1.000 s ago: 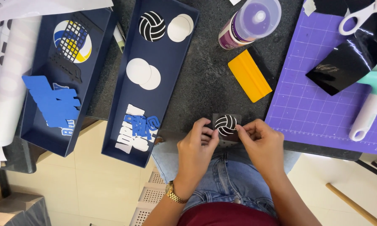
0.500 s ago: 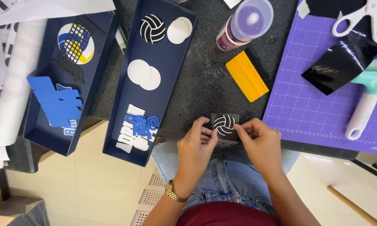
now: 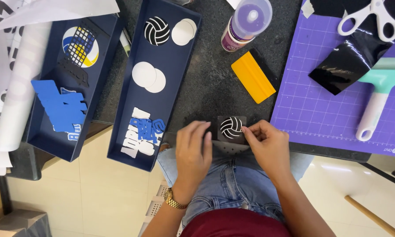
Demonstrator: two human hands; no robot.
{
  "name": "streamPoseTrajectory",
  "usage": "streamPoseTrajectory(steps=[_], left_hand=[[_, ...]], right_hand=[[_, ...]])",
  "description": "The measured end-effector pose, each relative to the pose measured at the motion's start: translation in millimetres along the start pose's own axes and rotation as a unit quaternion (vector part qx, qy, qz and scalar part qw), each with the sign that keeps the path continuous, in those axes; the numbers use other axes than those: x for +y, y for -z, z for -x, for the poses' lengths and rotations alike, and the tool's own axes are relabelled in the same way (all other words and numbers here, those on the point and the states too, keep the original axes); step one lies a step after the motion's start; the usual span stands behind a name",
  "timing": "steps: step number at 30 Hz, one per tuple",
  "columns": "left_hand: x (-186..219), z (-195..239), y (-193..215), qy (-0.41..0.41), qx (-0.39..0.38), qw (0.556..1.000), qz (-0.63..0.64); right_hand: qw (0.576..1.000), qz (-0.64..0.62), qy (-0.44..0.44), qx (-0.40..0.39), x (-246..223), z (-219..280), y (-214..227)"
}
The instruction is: A person is seen peeling circular vinyl stickers from a backing sheet and carefully applying them to a surface. They use a yellow scraper tool to smooth out the stickers and scissors to cut vinyl material.
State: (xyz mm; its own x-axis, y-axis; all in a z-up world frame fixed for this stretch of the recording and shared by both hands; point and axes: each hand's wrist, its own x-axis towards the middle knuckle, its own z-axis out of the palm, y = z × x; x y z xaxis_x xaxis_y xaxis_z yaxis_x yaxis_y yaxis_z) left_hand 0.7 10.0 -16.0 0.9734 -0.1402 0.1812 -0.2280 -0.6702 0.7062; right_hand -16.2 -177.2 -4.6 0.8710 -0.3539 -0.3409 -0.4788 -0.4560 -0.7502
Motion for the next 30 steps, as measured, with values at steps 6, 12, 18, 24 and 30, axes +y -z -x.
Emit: streamPoseTrajectory(steps=[6, 12, 18, 24, 30], left_hand=[[8, 21, -18, -0.149, -0.211, 0.96, -0.111], [7, 17, -10, -0.178, -0.263, 0.93, -0.187], [10, 17, -13, -0.174, -0.267, 0.928, -0.193], [7, 13, -36, -0.178, -0.197, 0.947, -0.179], [-26, 22, -22, -0.231, -0.05, 0.97, -0.051]], right_hand=[[1.0, 0.003, 0.005, 0.0, -1, 1, 0], [1.0, 0.004, 0.003, 0.002, -2, 1, 1], [0.999, -0.037, 0.015, 0.02, 7, 2, 0], [0.994, -0.09, 0.041, 0.052, 14, 1, 16], [0.938, 0.2, 0.256, 0.124, -26, -73, 25]])
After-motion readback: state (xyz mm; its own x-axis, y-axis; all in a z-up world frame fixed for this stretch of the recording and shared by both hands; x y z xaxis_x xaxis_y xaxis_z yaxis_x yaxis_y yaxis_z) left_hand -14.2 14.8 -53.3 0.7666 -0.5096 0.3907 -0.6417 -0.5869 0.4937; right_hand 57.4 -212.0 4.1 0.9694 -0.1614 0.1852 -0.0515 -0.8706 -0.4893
